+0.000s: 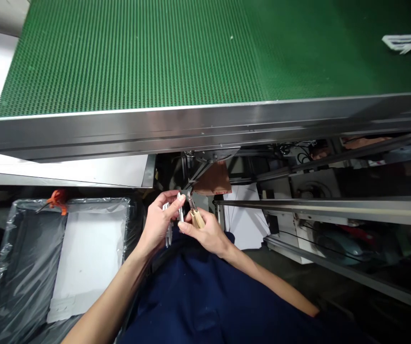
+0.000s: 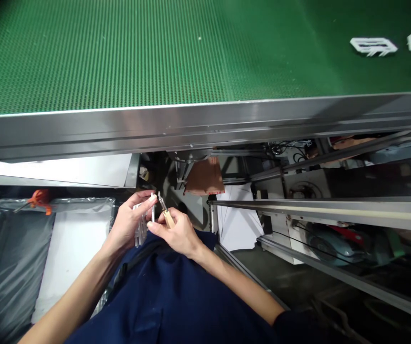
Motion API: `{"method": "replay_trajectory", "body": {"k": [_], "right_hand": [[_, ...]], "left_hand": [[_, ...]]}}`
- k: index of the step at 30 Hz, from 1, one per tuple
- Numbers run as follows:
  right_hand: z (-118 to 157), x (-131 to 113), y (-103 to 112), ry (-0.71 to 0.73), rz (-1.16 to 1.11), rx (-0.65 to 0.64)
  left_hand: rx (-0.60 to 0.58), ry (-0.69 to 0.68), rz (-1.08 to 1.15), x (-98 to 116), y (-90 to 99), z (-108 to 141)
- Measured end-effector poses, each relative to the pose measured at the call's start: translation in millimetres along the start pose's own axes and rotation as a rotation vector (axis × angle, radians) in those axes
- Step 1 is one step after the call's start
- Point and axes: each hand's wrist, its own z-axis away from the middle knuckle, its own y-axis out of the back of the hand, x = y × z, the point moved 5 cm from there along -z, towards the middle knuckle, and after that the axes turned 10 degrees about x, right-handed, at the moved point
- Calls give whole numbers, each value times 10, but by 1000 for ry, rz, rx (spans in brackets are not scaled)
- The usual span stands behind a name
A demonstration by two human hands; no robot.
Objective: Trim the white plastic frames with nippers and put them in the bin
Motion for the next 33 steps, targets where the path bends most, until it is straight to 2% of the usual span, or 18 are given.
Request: {"method": "replay_trajectory", "body": {"k": [5,9,17,24,26,30,33], "right_hand": [[-29,161,-54,-216,-550,-274],[-36,232,-43,-350,-738,-369],[-64,265,-109,-440,-837,-451],[-70,243,-196,-474,-832,-489],[-74,234,-215,-484,-840,-483],[-77,208,-279,-529,-886,-495],[-62,197,-372,-568,-920,-518]], "left_hand": [[-55,106,59,59,106,25],[-79,110,146,120,181,54],[-69,117,188,188,218,140],[-49,110,238,153,304,149],[-97,127,271,109,309,151],[-278,163,369,-9,296,180],[-324,119,514,-57,344,203]]}}
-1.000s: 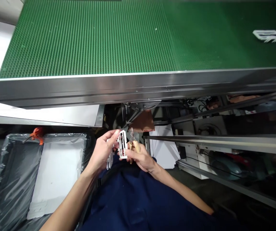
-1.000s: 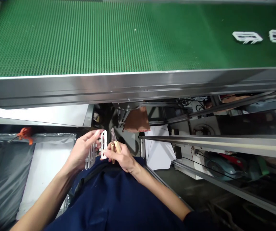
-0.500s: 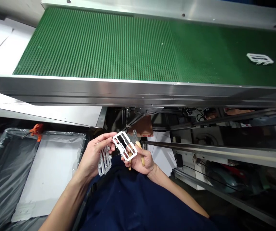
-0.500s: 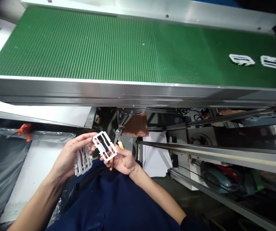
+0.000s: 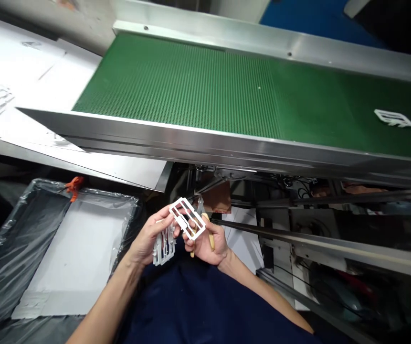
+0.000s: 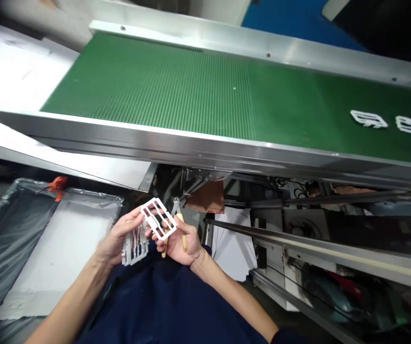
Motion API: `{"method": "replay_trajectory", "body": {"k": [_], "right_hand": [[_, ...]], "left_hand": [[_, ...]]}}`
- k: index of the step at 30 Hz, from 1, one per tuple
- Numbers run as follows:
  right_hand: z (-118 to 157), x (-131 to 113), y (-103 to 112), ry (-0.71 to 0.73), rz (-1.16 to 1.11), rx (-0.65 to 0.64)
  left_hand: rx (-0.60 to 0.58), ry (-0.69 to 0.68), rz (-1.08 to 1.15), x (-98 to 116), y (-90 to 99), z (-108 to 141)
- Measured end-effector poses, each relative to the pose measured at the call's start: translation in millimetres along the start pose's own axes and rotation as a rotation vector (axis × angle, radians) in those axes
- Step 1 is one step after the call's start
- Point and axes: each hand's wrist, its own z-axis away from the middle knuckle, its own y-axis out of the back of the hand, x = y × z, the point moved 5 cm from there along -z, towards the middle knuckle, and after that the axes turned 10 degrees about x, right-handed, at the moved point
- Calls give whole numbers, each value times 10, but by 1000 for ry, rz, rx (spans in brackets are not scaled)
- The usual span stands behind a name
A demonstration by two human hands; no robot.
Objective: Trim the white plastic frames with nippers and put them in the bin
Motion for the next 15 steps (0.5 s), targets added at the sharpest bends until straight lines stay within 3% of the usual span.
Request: {"method": "replay_trajectory", "body": {"k": [5,9,12,15], "right_hand": [[-122,180,-149,-64,-31,-16],[-274,340,-328,-166,56,6],[-539,361,-374,-152,418,146],[-1037,116,-449,224,1216,282]], "left_hand": [[-70,-82,213,41,149,85],[-41,-130,289,131,383,148],[165,-230,194,293,718,159],[541,-374,-190,621,1214,140]]}}
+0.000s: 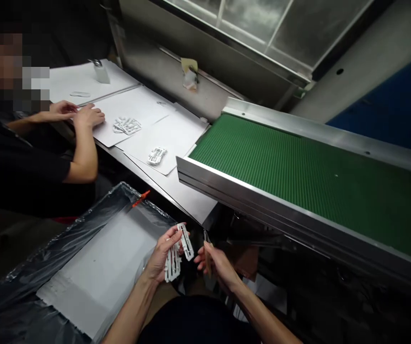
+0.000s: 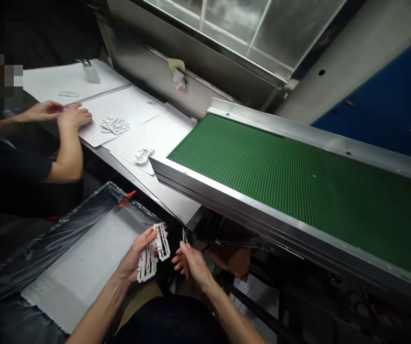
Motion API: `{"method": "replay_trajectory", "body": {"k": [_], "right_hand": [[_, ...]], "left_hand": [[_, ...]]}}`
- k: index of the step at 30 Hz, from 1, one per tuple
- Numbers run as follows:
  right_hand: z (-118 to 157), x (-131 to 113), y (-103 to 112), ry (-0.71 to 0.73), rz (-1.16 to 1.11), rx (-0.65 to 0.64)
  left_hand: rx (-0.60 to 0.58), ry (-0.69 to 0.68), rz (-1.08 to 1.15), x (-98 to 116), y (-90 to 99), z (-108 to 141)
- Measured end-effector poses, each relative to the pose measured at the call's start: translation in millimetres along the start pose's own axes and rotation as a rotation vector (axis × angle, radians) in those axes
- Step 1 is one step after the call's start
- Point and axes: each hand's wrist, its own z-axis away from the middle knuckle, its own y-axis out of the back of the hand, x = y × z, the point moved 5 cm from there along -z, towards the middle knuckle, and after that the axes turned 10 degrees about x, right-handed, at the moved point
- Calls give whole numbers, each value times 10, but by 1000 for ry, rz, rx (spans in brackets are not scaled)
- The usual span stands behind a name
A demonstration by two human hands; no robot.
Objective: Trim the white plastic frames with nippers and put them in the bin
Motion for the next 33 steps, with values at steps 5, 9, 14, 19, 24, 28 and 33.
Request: {"method": "replay_trajectory", "body": {"k": [5,9,14,19,24,28,33], "right_hand": [[-1080,-464,-158,539,584,402],[-1651,-671,-377,759,726,601],[-1854,-606,-475,867,871,699],[-1897,-529,-469,835,999,699],[-1917,-539,-492,892,1063,725],[-1884,-561,-496,974,1050,752],[-1912,-536,-501,972,984,726]], "left_hand": [[363,-225,-419,598,629,-922],[553,-404,-748,1341,795,-1704],[597,-527,-1005,2031,541,-2472],[595,-544,-1082,2150,475,-2860],[673,-630,-955,1578,1134,-2103],[803,-201,-912,278,2002,-1065],[892,451,-787,-1380,2841,-168]]}}
